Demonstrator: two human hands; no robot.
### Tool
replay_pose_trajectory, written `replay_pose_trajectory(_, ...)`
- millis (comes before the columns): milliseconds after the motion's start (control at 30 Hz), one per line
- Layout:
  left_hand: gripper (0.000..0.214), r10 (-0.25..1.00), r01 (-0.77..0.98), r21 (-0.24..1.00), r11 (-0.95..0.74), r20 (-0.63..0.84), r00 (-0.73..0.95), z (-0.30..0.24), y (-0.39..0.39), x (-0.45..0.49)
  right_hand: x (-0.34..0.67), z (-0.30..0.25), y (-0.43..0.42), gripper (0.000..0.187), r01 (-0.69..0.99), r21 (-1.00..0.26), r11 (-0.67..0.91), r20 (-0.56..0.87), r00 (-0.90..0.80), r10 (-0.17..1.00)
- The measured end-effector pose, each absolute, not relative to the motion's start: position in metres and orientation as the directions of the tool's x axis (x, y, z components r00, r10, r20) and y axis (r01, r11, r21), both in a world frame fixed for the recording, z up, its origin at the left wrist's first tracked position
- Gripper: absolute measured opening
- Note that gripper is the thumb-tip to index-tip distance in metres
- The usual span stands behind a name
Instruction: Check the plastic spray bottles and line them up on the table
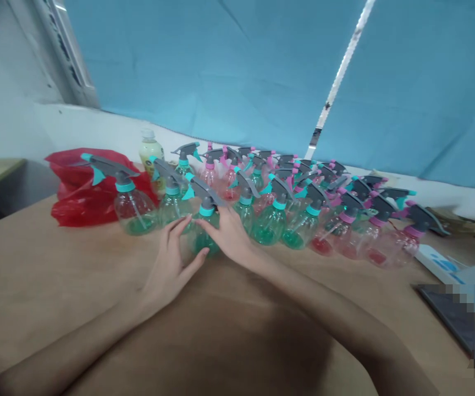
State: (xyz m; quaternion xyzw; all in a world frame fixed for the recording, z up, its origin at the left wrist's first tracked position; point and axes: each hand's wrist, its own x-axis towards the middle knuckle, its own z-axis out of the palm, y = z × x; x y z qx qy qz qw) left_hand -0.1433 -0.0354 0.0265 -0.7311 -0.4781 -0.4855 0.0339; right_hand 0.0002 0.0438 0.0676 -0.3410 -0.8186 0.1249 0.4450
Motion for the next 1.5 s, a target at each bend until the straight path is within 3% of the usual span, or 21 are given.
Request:
replay_pose_trajectory(700,0.032,0.750,0.632,0.543,-0.552,0.654,0.093,0.024,-0.042,-0.138,-0.023,0.074,0.073,0.032,0.607,-0.506,0.613,0.582,-0.285,0.762)
replay_pose_trajectory(933,0.033,0.758,0.606,0.558,-0.566,0.642,0.117,0.021,-0.040,-0.136,-0.027,0.078,0.074,0.037,0.642,-0.509,0.574,0.553,-0.268,0.789)
replay_pose_trajectory(1300,0.033,0.766,0.595,0.568,-0.568,0.630,0.130,0.017,-0.036,-0.138,-0.032,0.078,0.075,0.040,0.598,-0.547,0.586,0.552,-0.268,0.789)
replay_pose_trajectory(1500,0.033,0.774,0.592,0.574,-0.566,0.617,0.141,0.019,-0.036,-0.139,-0.028,0.076,0.064,0.051,0.528,-0.594,0.607,0.565,-0.264,0.782)
